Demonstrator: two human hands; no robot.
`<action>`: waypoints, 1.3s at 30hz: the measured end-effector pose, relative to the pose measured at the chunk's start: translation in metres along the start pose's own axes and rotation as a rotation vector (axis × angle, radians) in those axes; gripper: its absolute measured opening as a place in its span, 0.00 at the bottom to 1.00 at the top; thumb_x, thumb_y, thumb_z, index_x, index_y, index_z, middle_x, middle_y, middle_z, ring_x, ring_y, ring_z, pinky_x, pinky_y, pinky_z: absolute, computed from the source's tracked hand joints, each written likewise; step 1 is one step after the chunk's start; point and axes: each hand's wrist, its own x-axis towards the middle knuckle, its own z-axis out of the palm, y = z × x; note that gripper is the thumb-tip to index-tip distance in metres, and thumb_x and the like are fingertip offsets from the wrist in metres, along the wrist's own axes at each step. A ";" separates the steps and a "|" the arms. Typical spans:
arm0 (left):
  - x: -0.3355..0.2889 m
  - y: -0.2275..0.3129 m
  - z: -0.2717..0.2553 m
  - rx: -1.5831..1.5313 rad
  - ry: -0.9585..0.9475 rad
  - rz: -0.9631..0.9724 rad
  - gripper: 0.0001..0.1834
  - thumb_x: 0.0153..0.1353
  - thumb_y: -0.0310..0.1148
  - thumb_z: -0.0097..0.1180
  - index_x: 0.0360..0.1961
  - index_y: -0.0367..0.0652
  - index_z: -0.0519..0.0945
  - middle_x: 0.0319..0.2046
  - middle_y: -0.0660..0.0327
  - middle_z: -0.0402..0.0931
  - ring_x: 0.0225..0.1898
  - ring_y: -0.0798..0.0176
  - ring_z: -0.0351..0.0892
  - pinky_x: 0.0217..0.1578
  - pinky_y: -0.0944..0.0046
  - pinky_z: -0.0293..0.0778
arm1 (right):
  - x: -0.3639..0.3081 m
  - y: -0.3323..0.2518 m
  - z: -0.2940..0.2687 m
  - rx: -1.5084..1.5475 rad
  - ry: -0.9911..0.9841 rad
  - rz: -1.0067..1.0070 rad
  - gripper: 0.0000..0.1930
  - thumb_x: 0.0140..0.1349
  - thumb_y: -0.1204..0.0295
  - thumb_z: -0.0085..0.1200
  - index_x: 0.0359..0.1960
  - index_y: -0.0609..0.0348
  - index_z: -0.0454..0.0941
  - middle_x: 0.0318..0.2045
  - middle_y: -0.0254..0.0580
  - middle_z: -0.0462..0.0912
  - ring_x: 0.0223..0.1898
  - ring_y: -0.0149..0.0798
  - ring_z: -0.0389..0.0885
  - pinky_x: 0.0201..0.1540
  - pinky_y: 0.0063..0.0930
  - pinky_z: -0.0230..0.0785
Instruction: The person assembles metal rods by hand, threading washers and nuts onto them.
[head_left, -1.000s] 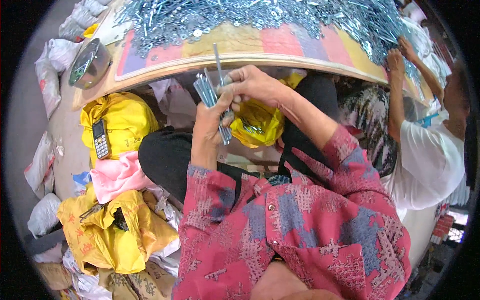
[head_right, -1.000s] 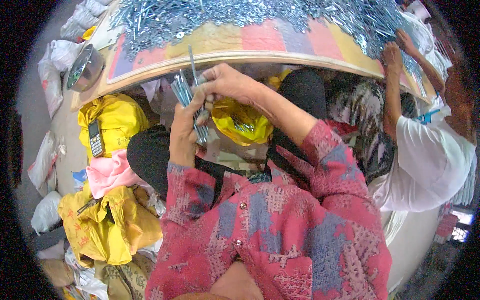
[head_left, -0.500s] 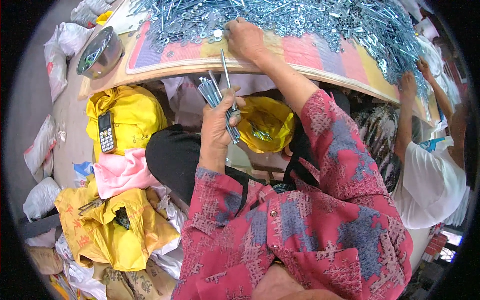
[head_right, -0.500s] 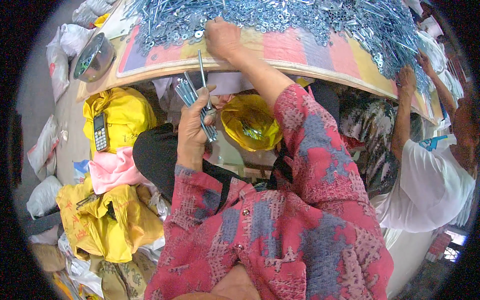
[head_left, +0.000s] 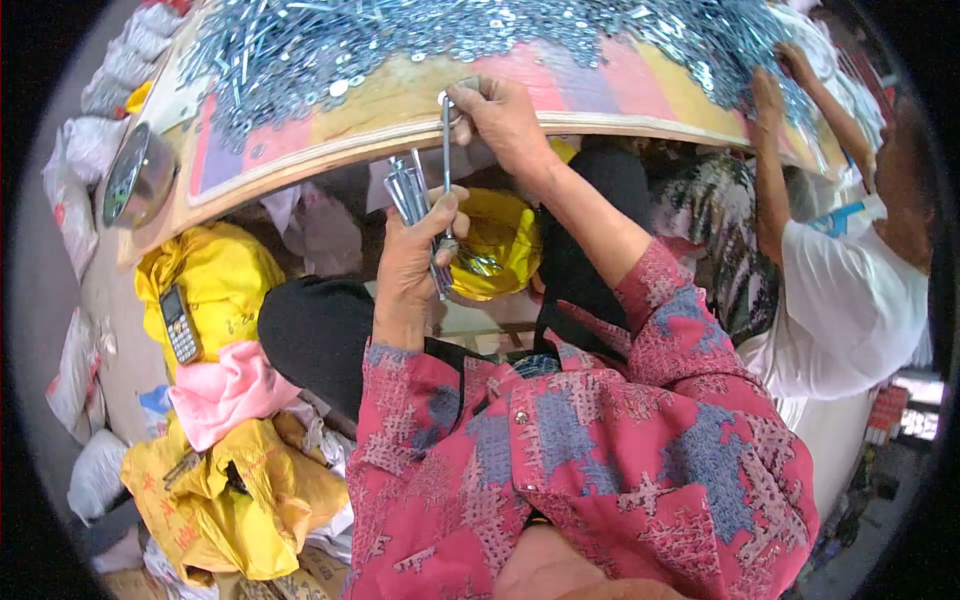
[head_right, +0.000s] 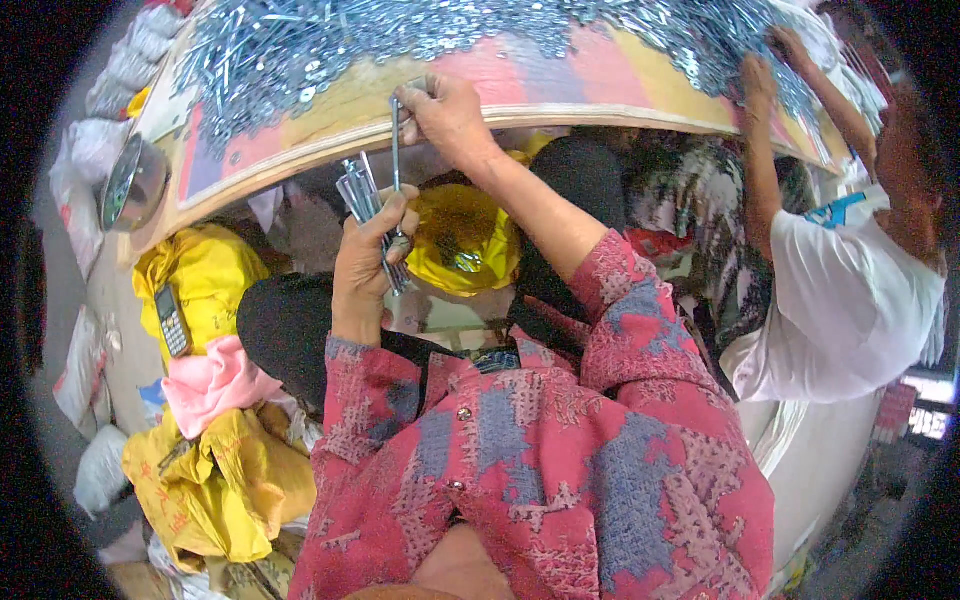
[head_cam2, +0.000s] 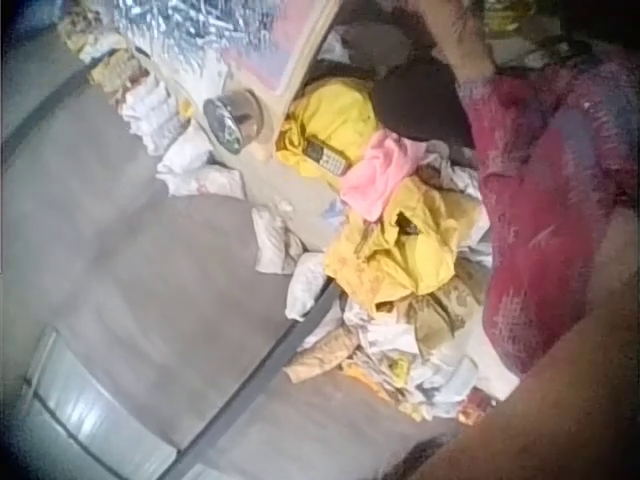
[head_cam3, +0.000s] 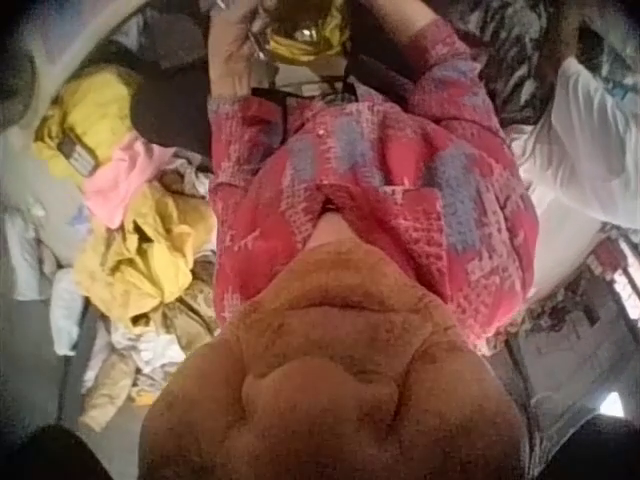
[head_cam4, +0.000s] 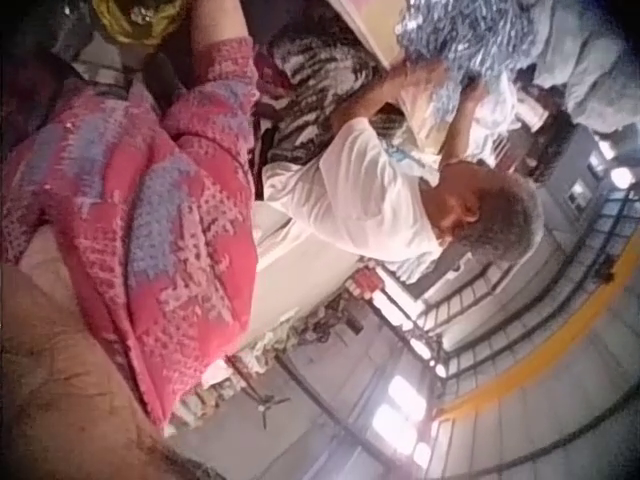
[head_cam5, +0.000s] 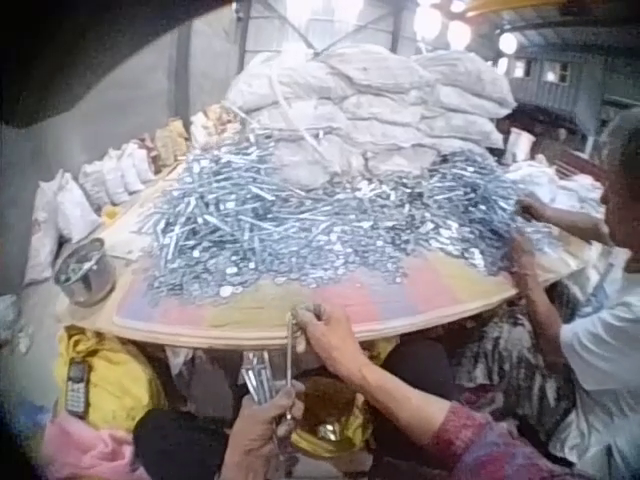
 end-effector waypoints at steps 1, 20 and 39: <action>0.001 -0.002 0.002 0.007 -0.013 -0.006 0.16 0.59 0.34 0.61 0.43 0.33 0.77 0.22 0.63 0.75 0.13 0.77 0.63 0.12 0.81 0.58 | -0.002 -0.002 -0.004 -0.004 0.016 0.026 0.11 0.66 0.67 0.52 0.28 0.60 0.75 0.18 0.32 0.77 0.16 0.21 0.72 0.21 0.16 0.63; 0.030 -0.013 0.034 -0.014 -0.055 -0.028 0.12 0.57 0.33 0.63 0.35 0.33 0.79 0.21 0.61 0.76 0.12 0.77 0.66 0.11 0.81 0.58 | 0.072 0.021 -0.119 -1.520 0.240 -0.404 0.13 0.63 0.62 0.50 0.41 0.58 0.76 0.32 0.49 0.80 0.34 0.53 0.80 0.35 0.45 0.73; 0.031 -0.015 0.041 0.189 -0.020 -0.048 0.12 0.56 0.33 0.63 0.35 0.35 0.79 0.21 0.63 0.75 0.12 0.77 0.63 0.12 0.78 0.55 | -0.002 -0.004 -0.054 0.374 0.192 0.131 0.06 0.63 0.74 0.54 0.29 0.64 0.77 0.21 0.34 0.75 0.16 0.24 0.67 0.18 0.17 0.58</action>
